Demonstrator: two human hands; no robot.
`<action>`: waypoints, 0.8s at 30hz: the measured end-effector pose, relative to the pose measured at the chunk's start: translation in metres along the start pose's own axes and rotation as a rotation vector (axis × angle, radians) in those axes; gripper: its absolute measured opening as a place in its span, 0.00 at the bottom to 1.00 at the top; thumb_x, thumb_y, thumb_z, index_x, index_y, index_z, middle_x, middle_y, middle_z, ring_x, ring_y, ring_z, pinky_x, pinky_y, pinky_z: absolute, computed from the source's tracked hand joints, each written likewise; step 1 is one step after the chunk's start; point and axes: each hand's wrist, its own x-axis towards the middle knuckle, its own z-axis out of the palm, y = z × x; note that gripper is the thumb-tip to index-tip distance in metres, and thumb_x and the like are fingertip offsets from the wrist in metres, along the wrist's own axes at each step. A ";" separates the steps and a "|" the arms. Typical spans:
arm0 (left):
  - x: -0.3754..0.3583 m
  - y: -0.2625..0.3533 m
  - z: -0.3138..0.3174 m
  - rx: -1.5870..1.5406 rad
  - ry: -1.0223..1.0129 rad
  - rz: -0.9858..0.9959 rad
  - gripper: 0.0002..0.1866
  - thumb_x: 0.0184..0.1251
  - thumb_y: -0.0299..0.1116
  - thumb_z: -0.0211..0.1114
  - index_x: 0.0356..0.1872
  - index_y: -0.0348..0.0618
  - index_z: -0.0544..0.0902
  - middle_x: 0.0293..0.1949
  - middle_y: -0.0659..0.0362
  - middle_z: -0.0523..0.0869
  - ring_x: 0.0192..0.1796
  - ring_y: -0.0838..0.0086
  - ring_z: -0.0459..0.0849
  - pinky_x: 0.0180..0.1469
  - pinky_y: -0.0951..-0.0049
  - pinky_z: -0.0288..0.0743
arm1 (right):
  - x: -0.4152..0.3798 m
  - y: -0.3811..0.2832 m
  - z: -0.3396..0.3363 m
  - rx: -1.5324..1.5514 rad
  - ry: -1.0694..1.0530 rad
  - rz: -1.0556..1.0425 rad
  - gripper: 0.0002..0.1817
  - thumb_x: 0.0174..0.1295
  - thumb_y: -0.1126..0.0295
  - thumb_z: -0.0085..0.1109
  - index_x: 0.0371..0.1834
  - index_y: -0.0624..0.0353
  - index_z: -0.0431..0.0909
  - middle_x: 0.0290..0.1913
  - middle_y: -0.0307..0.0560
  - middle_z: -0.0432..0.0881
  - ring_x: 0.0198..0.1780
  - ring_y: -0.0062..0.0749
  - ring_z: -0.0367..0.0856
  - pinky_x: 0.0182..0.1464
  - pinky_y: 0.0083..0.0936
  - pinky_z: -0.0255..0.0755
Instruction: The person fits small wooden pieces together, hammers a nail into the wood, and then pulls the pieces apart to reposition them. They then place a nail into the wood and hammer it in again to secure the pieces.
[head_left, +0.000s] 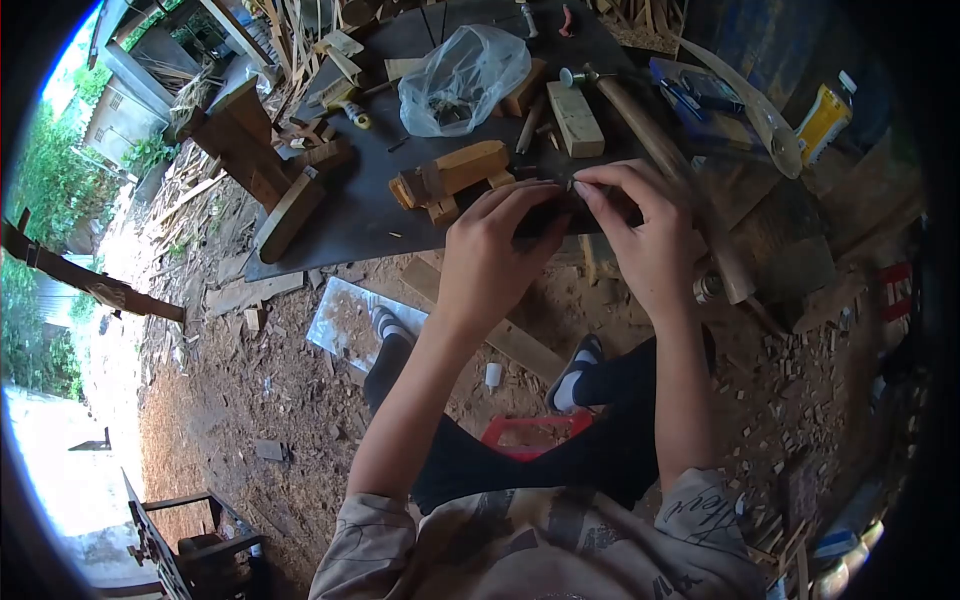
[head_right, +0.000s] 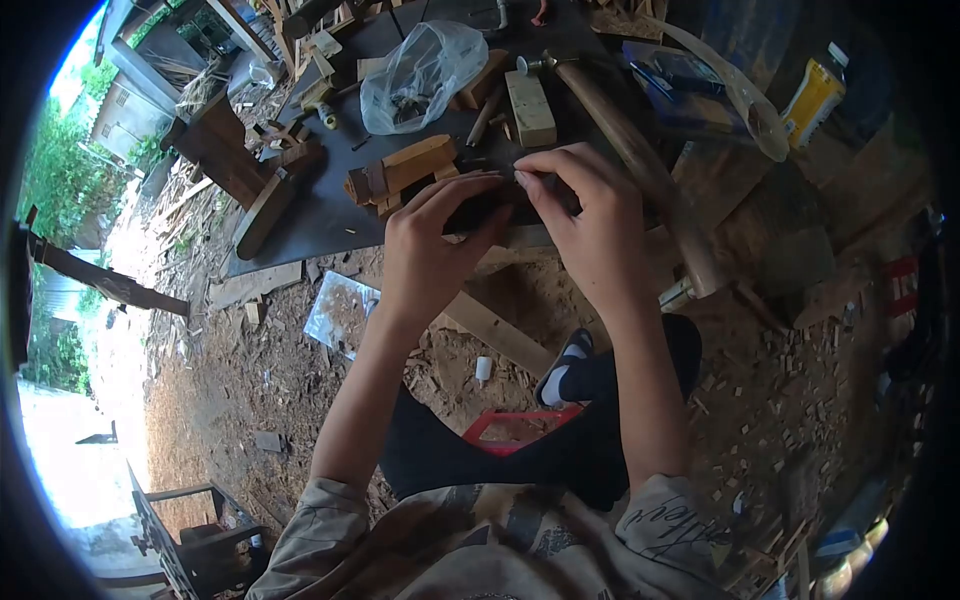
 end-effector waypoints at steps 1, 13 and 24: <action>0.000 0.001 0.000 -0.001 0.000 -0.002 0.16 0.67 0.29 0.80 0.54 0.41 0.92 0.53 0.51 0.95 0.55 0.57 0.95 0.58 0.62 0.88 | -0.001 0.001 0.000 -0.003 -0.003 0.003 0.05 0.73 0.75 0.71 0.49 0.60 0.89 0.43 0.43 0.89 0.39 0.30 0.87 0.38 0.27 0.77; 0.004 0.003 0.008 0.010 0.023 -0.004 0.12 0.69 0.28 0.78 0.52 0.40 0.94 0.51 0.53 0.95 0.51 0.59 0.95 0.55 0.63 0.87 | -0.004 0.006 0.001 -0.018 -0.002 -0.051 0.06 0.73 0.74 0.71 0.49 0.60 0.89 0.44 0.46 0.89 0.42 0.35 0.89 0.41 0.30 0.79; 0.008 0.002 0.020 0.038 0.092 -0.004 0.10 0.67 0.27 0.78 0.47 0.41 0.95 0.47 0.55 0.95 0.48 0.59 0.93 0.52 0.63 0.85 | -0.005 -0.001 -0.003 -0.040 -0.020 -0.088 0.07 0.76 0.72 0.69 0.50 0.62 0.90 0.43 0.48 0.88 0.41 0.40 0.89 0.41 0.33 0.80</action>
